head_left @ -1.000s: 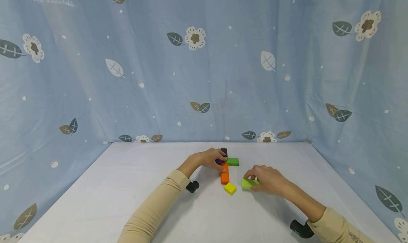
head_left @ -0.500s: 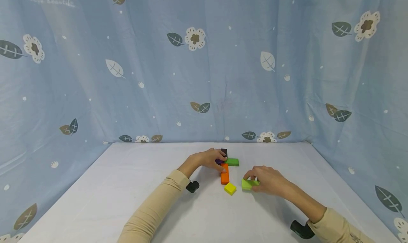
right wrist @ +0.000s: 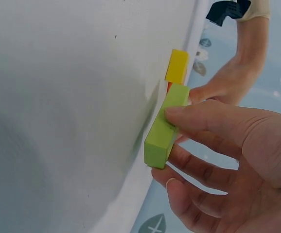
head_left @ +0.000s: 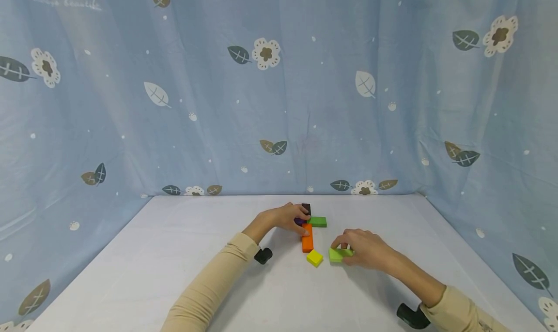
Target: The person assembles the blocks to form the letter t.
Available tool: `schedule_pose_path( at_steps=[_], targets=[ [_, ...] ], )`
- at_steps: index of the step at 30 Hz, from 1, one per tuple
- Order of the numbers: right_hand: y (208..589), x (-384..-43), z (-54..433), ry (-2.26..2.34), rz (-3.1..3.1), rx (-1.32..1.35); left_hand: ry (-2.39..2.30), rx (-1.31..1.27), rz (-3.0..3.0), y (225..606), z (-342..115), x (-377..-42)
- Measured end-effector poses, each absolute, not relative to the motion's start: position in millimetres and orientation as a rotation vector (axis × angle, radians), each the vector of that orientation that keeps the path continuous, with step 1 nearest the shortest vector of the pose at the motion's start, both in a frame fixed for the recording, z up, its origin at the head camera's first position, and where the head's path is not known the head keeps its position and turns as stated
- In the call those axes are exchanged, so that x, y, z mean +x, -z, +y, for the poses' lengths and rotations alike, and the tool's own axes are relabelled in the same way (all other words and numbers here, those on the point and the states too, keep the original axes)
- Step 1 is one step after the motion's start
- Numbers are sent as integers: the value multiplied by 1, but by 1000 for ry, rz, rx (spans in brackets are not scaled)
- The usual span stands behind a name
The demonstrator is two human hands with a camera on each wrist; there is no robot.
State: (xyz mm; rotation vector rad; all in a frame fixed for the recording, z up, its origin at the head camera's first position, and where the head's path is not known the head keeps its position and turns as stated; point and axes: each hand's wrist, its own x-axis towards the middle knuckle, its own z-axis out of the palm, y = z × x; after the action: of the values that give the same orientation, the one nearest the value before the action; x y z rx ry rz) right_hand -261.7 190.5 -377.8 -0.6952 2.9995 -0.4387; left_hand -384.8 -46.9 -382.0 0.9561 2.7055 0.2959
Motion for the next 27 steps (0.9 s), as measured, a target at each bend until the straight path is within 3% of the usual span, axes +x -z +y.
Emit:
schedule_pose_path(
  at_steps=[27],
  targets=[
    [380, -254, 180, 442, 2934, -719, -299, 964, 2703, 381, -47, -383]
  ],
)
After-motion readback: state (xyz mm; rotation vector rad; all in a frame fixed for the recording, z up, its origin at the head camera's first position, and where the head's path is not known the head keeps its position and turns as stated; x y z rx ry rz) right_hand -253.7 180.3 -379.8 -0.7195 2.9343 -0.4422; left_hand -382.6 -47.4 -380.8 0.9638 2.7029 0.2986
